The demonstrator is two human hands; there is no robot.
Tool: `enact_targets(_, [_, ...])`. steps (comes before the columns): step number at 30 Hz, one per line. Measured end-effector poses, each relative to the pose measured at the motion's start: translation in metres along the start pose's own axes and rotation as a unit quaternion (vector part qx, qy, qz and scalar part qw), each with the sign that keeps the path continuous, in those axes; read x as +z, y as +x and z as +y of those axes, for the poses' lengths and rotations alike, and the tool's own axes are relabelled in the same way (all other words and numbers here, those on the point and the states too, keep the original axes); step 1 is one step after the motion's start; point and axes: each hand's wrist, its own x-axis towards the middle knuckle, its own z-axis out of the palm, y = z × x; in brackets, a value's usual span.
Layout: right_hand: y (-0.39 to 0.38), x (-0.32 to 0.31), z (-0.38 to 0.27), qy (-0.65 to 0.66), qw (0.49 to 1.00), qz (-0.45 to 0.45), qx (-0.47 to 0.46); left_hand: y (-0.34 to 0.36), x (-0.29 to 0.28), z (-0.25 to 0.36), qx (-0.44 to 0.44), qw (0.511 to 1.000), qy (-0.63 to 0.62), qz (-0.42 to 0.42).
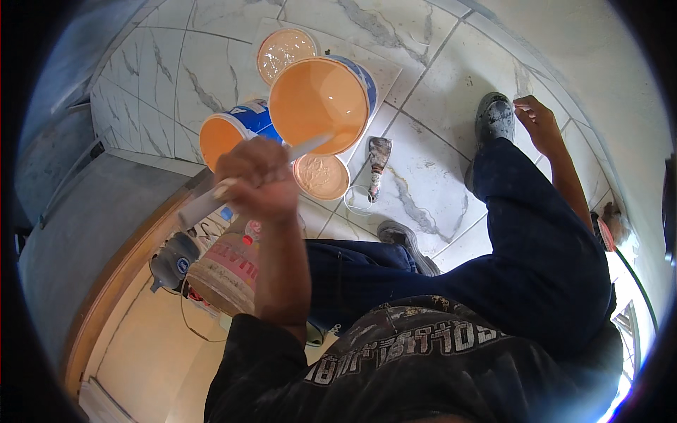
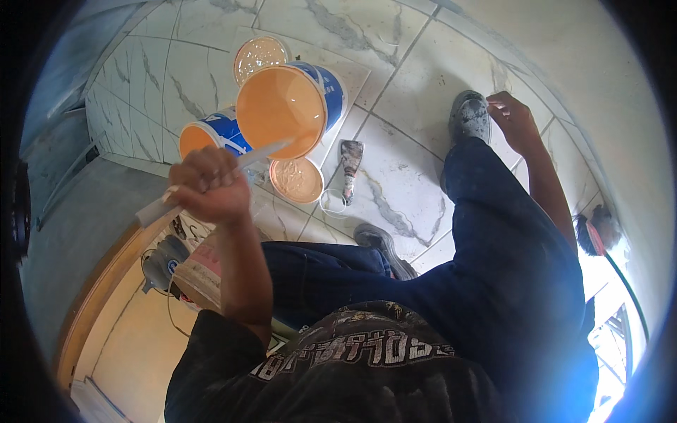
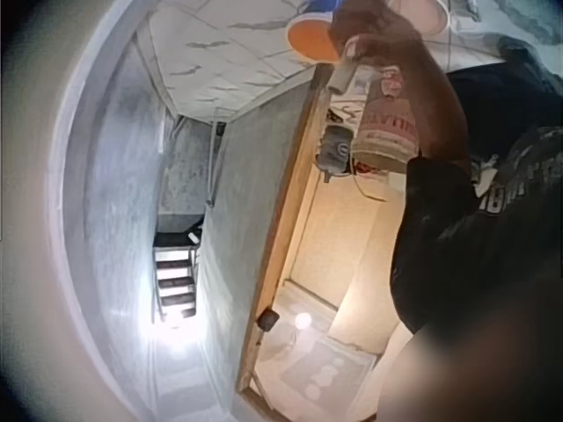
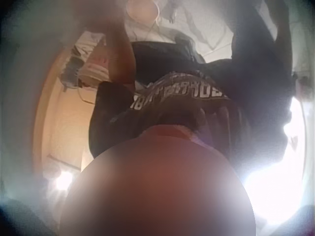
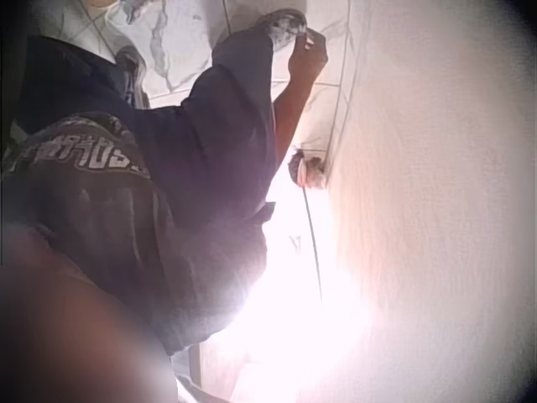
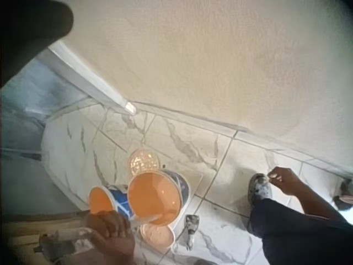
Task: The person mixes orange paint in a bucket using a plastic pipe, adding water from a plastic bottle to achieve the desired consistency.
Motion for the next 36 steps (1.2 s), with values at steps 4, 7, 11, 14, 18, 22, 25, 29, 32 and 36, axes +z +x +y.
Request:
enact_targets(4, [0.005,0.009,0.008,0.002,1.0,0.006,-0.029,0.052,0.052,-0.028,0.02,0.997,-0.067,-0.016])
enact_targets(7, [0.002,0.017,-0.001,0.02,0.999,-0.002,-0.026,0.089,0.052,-0.026,0.031,0.992,0.047,0.113])
enact_targets(11, [0.002,0.015,0.0,0.013,1.0,-0.006,-0.024,0.071,-0.012,-0.014,0.03,0.986,0.138,0.087])
enact_targets(14, [-0.001,0.005,0.003,0.01,1.0,-0.004,-0.009,0.026,-0.043,0.0,-0.027,0.996,0.048,0.073])
enact_targets(18, [-0.002,0.0,0.014,0.001,1.0,0.004,-0.012,0.003,-0.006,0.003,-0.015,1.0,0.023,-0.008])
enact_targets(22, [-0.004,0.006,0.022,0.005,1.0,0.017,-0.019,0.054,0.05,-0.022,0.005,1.0,-0.001,0.026])
enact_targets(25, [-0.003,0.015,0.012,0.011,1.0,0.002,-0.027,0.091,0.039,-0.02,0.024,0.987,0.089,0.128])
enact_targets(29, [-0.004,0.01,0.014,0.017,0.999,0.008,-0.037,0.067,-0.025,-0.006,-0.013,0.978,0.141,0.151])
enact_targets(32, [-0.003,0.003,0.018,0.0,1.0,0.012,-0.023,0.022,-0.043,0.006,-0.072,0.989,0.085,0.093])
enact_targets(36, [-0.002,0.002,0.016,0.001,1.0,0.011,-0.02,0.01,0.009,-0.003,-0.012,1.0,0.003,0.006])
